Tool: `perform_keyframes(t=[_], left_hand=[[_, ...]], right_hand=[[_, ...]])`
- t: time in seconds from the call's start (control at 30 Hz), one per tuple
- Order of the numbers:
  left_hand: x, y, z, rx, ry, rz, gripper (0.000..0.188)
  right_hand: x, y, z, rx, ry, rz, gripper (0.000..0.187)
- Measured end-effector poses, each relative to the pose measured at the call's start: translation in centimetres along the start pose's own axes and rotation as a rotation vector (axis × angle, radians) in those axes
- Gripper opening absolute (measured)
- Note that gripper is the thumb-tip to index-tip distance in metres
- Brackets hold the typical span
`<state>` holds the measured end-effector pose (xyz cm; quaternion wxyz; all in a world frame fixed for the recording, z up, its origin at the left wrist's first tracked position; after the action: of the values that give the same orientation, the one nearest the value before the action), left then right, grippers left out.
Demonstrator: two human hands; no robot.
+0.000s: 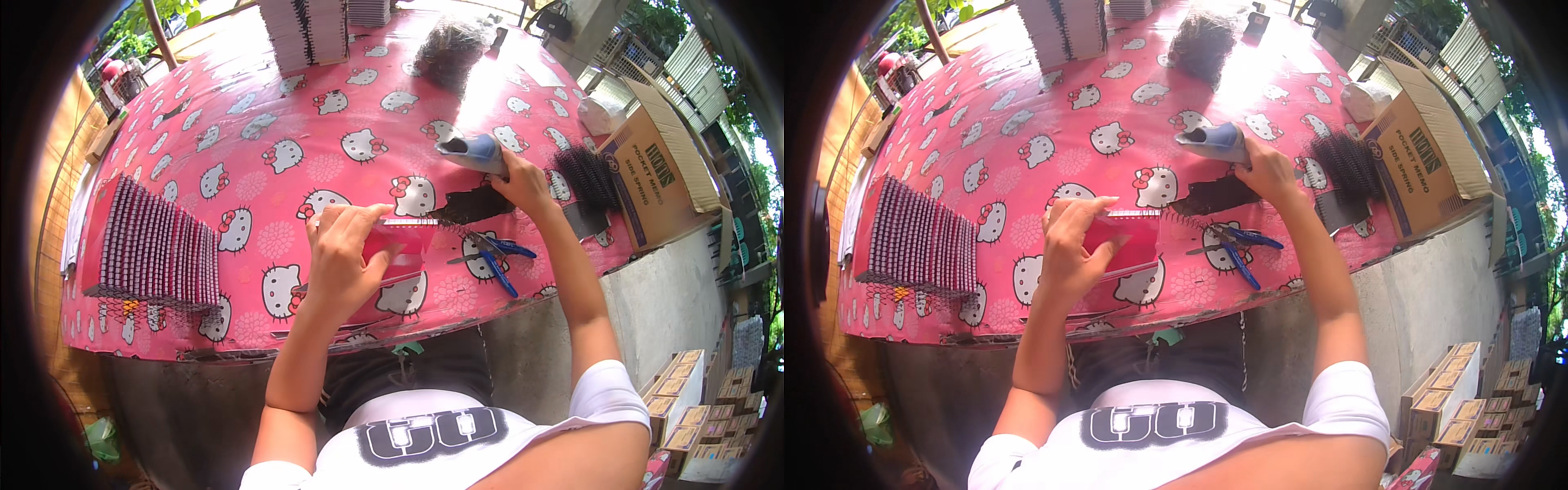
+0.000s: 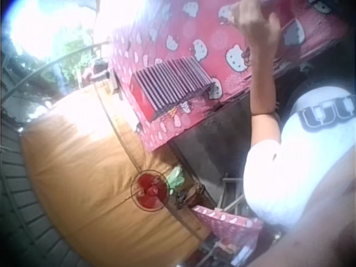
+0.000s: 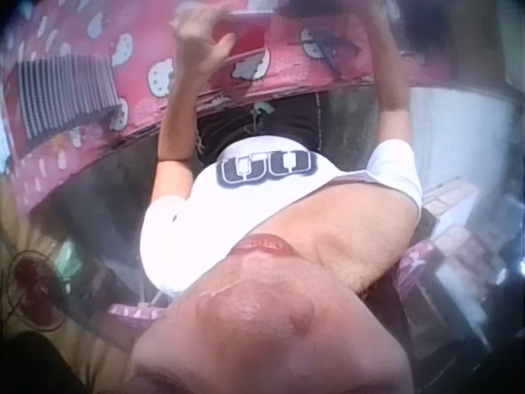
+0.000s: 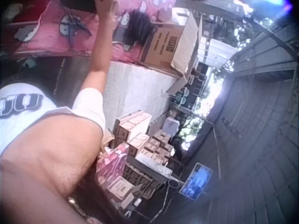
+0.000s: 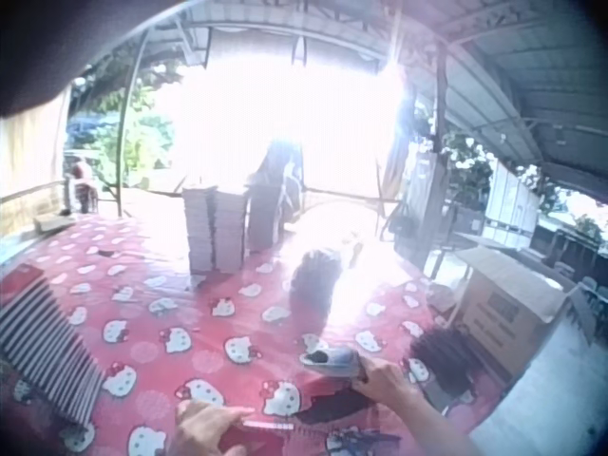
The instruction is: The person assembles spiral notebooks by inserting metal coils through the punched holes and using pliers to crimp the ends of the wire.
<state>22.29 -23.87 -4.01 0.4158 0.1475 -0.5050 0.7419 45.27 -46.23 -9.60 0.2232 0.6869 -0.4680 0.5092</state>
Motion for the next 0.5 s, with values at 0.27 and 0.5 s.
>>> perform_keyframes(t=[0.27, 0.5], left_hand=[[0.1, 0.6, -0.5, 0.015, 0.005, 0.014, 0.030], [0.1, 0.7, -0.6, 0.027, 0.028, 0.028, 0.038]], right_hand=[[-1.3, 3.4, -8.5, 0.355, -0.723, -0.336, 0.041], [-0.3, 2.3, -8.8, 0.320, -0.622, -0.122, 0.038]])
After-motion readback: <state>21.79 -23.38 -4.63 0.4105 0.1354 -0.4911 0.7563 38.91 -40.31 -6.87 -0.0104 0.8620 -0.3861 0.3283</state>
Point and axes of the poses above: each hand's wrist, its own y-axis away from the middle knuckle, its own x-axis out of the back of the hand, z = x × y, the point moved 7 cm from there along -y, towards the middle knuckle, and after that the axes turned 8 degrees about -y, right-handed, at the moved point
